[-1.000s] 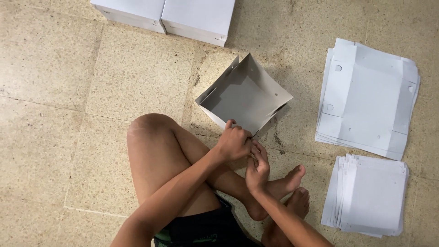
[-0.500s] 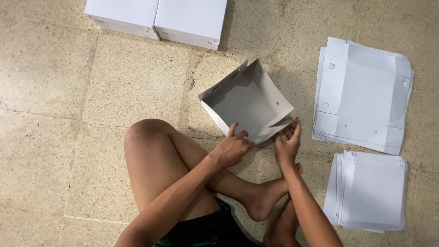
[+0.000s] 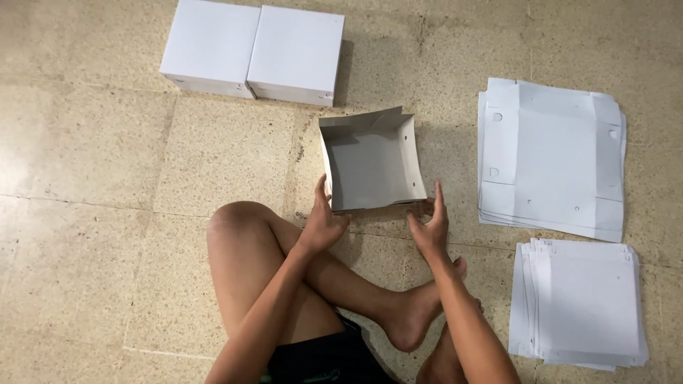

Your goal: Assembling a cardboard box from a flat sheet by folding and tucking flaps.

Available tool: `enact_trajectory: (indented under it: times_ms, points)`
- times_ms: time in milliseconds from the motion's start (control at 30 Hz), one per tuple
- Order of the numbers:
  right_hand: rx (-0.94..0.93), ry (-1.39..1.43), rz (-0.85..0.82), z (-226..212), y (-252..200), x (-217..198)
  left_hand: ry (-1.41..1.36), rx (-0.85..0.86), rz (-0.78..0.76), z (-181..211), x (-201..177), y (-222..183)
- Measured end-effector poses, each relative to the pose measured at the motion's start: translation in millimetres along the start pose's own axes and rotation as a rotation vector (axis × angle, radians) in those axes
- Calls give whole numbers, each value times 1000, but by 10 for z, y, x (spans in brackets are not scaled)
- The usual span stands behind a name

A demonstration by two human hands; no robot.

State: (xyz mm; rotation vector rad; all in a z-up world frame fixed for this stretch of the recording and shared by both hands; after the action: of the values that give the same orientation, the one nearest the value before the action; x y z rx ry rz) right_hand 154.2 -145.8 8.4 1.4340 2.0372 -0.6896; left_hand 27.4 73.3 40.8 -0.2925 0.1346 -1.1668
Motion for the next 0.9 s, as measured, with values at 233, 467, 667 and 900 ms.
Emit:
enact_trajectory:
  times_ms: [233, 467, 667, 900]
  points:
    - [-104, -117, -62, -91, -73, 114, 162, 28, 117, -710, -212, 344]
    - [-192, -161, -52, -60, -329, 105, 278, 105, 175, -1035, -295, 568]
    - [-183, -157, -67, -61, -375, 73, 387, 116, 145, -694, -136, 325]
    - [-278, -148, -67, -179, -374, 56, 989, 261, 54, 68, 367, 18]
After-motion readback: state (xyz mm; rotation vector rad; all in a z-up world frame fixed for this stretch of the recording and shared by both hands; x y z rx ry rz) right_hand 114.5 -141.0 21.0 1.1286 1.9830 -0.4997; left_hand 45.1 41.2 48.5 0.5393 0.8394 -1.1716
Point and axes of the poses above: each hand's wrist, its own y-axis towards the middle knuckle, its own x-axis out of the palm, z = x × y, the point moved 7 cm from there along y, towards the middle knuckle, and after that the axes turned 15 degrees about -y, right-handed, at the moved point
